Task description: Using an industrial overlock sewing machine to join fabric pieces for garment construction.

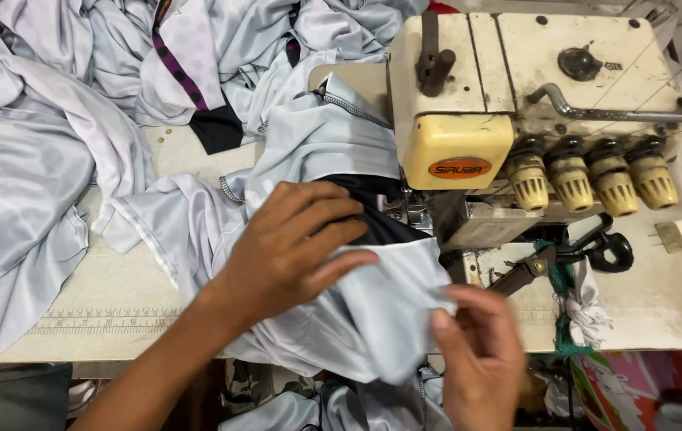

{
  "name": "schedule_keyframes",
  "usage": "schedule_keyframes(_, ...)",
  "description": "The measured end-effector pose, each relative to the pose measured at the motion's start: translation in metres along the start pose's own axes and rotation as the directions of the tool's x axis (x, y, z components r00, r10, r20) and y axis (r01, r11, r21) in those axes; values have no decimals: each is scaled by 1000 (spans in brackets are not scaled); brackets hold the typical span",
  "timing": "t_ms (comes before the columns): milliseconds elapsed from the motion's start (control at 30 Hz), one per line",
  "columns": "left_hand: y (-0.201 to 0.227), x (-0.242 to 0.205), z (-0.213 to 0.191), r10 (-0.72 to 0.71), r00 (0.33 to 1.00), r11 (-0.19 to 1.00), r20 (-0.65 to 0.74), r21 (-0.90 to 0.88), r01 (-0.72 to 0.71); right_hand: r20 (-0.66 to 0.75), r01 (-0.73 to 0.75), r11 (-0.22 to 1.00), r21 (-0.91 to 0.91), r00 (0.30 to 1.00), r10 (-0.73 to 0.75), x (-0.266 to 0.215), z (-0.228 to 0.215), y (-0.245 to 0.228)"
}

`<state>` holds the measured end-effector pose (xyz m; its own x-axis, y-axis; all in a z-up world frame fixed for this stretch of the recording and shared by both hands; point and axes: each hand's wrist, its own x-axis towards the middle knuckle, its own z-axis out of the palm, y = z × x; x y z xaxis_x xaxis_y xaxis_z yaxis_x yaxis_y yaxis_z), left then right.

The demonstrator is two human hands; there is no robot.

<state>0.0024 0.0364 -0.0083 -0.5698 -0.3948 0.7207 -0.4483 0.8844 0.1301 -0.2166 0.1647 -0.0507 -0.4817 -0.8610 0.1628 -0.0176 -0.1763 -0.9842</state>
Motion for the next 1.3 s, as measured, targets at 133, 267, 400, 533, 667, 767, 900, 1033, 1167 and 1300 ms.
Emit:
schedule_keyframes(133,5,3,-10,-78,997,994,16,82,77,161,-216,966,-144,958,239,1,6,1)
schedule_keyframes(267,40,6,1,-129,991,991,21,-34,130,206,-89,995,53,975,77,-2,3,19)
schedule_keyframes(400,42,15,14,-57,998,998,-2,-28,57,158,-128,978,165,982,102,-1,-4,25)
schedule_keyframes(533,35,18,14,-52,998,997,-19,-55,51,211,-98,995,7,973,94,9,-1,6)
schedule_keyframes(667,32,17,11,-62,998,996,1,-56,62,359,-49,965,-259,922,143,25,4,-14)
schedule_keyframes(767,30,19,10,-72,997,993,24,-90,74,386,10,939,-344,913,132,35,16,-22)
schedule_keyframes(900,31,21,12,-62,998,994,24,-83,64,227,44,880,-474,971,74,31,25,-30)
schedule_keyframes(1033,26,21,10,-69,998,994,10,-79,69,99,-98,936,-338,985,139,28,26,-29)
schedule_keyframes(1167,13,23,7,-61,997,990,51,-127,67,143,37,964,-265,990,2,25,28,-20)
schedule_keyframes(1300,3,27,5,-70,996,980,60,-181,80,247,86,957,-275,969,-17,30,28,-15)
